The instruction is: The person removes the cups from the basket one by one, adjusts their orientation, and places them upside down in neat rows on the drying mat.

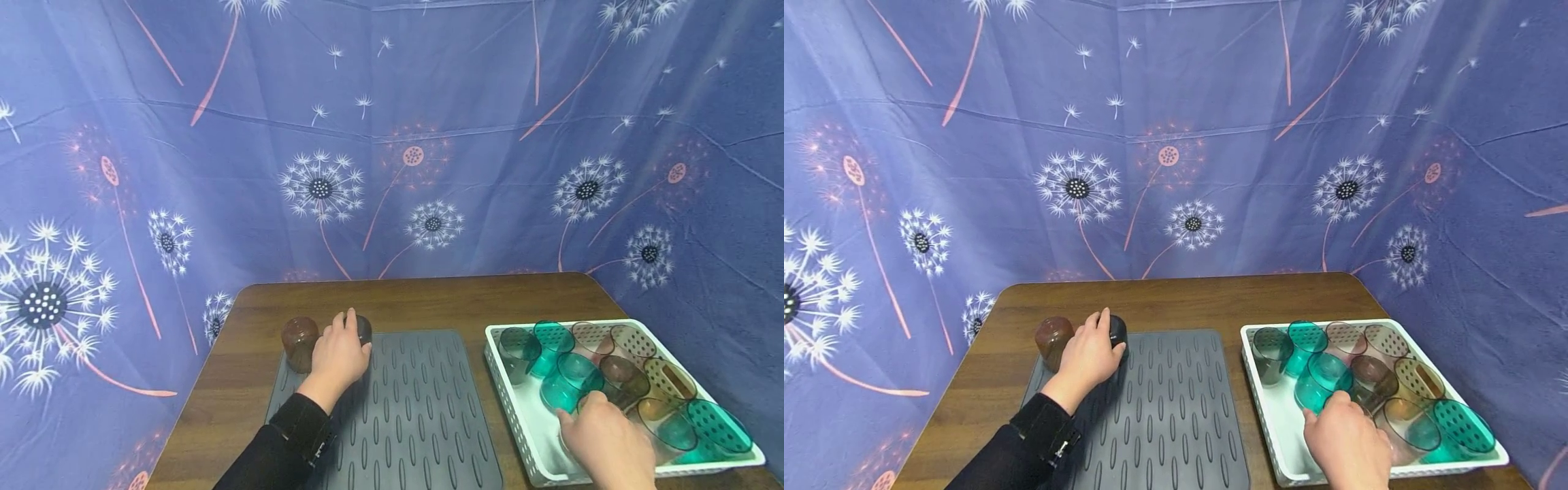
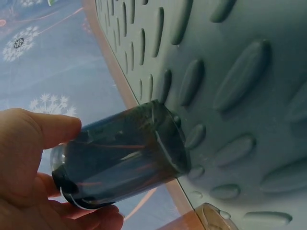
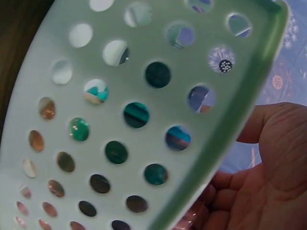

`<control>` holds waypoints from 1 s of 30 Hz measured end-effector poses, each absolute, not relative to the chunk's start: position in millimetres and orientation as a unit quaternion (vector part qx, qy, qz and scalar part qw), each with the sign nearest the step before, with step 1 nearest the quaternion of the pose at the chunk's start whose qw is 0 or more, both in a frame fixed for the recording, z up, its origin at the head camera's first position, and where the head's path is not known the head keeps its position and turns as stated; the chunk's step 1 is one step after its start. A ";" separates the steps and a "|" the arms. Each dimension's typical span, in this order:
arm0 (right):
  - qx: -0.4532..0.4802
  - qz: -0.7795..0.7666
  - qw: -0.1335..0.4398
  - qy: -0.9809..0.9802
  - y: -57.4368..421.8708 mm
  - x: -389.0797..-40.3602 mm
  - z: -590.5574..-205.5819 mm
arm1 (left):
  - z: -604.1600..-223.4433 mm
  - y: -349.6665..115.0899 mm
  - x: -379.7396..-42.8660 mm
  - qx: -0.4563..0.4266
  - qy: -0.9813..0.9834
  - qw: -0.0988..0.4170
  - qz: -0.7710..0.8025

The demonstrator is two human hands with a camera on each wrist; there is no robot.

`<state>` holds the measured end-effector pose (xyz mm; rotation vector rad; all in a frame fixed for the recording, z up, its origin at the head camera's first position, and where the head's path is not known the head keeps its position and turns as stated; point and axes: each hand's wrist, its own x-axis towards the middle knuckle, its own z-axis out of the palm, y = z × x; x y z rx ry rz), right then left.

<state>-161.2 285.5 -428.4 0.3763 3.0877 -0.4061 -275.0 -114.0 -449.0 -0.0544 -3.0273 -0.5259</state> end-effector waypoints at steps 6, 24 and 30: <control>0.123 -0.119 0.049 0.984 287.3 -162.9 -431.5 | -446.8 -113.6 -269.2 -0.032 -0.986 0.036 -0.158; 0.177 -0.210 -0.142 0.951 273.3 -133.0 -382.3 | -437.7 -105.7 -245.2 -0.083 -0.971 0.096 -0.204; 0.182 -0.357 -0.233 0.886 247.7 -129.0 -389.4 | -424.3 -88.6 -218.7 -0.162 -0.918 0.021 -0.361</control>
